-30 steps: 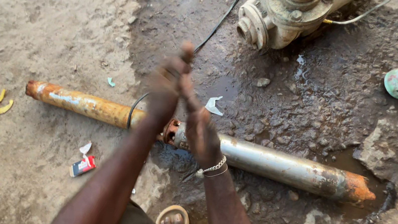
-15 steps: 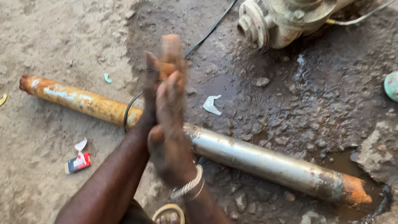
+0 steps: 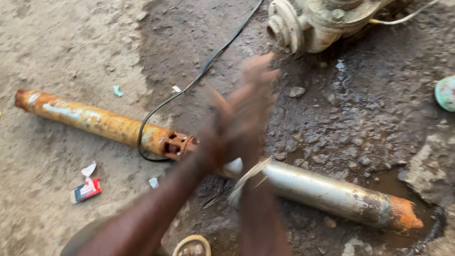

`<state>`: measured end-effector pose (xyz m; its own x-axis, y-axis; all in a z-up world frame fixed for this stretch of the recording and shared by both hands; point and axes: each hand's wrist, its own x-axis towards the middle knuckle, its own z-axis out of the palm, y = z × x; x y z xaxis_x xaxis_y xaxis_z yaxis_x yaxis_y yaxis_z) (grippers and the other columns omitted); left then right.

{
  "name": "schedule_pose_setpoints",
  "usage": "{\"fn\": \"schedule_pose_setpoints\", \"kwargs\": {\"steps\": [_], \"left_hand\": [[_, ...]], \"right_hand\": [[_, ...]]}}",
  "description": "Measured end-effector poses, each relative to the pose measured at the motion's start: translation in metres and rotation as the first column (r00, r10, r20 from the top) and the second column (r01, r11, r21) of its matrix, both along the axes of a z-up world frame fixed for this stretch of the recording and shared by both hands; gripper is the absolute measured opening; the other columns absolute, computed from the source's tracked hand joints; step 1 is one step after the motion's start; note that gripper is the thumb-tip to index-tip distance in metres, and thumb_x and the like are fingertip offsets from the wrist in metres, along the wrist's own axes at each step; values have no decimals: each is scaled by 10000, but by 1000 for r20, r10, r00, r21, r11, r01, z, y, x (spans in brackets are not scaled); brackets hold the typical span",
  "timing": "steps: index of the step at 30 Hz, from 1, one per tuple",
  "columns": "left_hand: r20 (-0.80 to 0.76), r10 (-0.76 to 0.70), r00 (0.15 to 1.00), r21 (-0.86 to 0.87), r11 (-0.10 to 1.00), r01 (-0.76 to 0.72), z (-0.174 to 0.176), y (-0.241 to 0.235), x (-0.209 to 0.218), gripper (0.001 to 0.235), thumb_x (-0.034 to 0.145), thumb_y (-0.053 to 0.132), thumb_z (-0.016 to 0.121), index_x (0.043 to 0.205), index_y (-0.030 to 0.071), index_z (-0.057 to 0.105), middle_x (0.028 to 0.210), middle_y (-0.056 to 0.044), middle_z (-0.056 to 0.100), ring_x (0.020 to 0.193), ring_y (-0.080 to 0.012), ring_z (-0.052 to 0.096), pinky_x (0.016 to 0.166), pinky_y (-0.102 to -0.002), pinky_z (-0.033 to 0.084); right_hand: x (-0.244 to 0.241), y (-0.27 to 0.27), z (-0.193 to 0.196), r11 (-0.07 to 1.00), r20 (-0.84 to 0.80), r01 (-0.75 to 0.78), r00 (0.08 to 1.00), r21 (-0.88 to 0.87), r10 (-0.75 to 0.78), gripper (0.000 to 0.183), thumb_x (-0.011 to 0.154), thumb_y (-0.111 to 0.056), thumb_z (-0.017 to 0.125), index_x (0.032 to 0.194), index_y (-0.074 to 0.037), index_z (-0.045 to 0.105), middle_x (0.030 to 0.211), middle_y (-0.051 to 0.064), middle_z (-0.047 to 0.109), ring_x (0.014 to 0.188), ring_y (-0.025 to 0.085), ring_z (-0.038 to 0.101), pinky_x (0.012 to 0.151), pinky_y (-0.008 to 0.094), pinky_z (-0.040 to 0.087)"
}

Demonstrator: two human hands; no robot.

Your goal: The person scrubs a long metal pipe lying on muddy ground with their hands, then wipes it with a white cloth. The pipe is connected to a flanged joint and a pump is visible nearby.

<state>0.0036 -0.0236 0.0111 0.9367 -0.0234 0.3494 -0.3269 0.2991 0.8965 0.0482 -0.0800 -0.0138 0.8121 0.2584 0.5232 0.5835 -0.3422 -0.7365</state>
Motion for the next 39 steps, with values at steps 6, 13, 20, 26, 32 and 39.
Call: {"fn": "schedule_pose_setpoints", "kwargs": {"steps": [6, 13, 20, 26, 32, 39], "left_hand": [[-193, 66, 979, -171, 980, -100, -36, 9, 2, 811, 1064, 638, 145, 1642, 77, 240, 1764, -124, 202, 1640, -291, 190, 1331, -478, 195], [-260, -66, 963, -702, 698, -141, 9, 40, 5, 916, 943, 827, 195, 1602, 223, 397, 1657, -105, 404, 1515, -393, 386, 1230, -653, 332], [-136, -190, 972, -742, 669, 27, 27, 29, -2, 934, 925, 858, 203, 1593, 235, 399, 1647, -118, 412, 1539, -339, 370, 1270, -607, 283], [-381, 235, 894, -1, 967, -254, 22, 20, 6, 683, 1054, 515, 337, 1619, 138, 270, 1584, -199, 482, 1448, -383, 495, 1225, -552, 371], [-295, 2, 956, -345, 932, -108, 7, 4, 0, 828, 1070, 619, 279, 1570, -34, 378, 1464, -206, 563, 1395, -319, 544, 1197, -430, 488], [-463, 96, 881, -40, 991, -129, 2, 17, 11, 869, 1021, 659, 377, 1550, -26, 441, 1382, -139, 610, 1222, -232, 610, 1053, -397, 543]], "right_hand": [[5, -3, -44, 993, 107, -108, 989, 52, 102, 812, 1162, -525, 355, 1652, 25, 14, 1728, 243, 139, 1612, 336, 174, 1348, 401, 168], [-19, -64, -26, 8, 154, -297, 517, 955, 842, 605, 1046, -110, 448, 1630, 28, 373, 1611, 204, 448, 1539, 291, 417, 1338, 372, 327], [-10, -65, -24, 791, -181, -139, 936, 596, 301, 228, 1009, -102, 731, 1237, -90, 721, 1286, 129, 699, 1013, 146, 677, 919, 276, 633], [-37, -46, 1, 816, -140, -125, 959, 564, 244, 185, 960, -178, 803, 1129, -106, 777, 1095, 39, 741, 968, 125, 711, 835, 258, 643], [-27, -50, 17, 927, -101, -58, 990, 370, 102, 246, 927, -178, 809, 1145, -67, 786, 1051, 56, 773, 947, 163, 739, 846, 285, 625], [-17, -64, 7, 846, -316, -132, 889, 516, 331, 186, 950, -114, 799, 1116, -33, 777, 1011, 75, 792, 884, 154, 757, 785, 274, 648]]}}
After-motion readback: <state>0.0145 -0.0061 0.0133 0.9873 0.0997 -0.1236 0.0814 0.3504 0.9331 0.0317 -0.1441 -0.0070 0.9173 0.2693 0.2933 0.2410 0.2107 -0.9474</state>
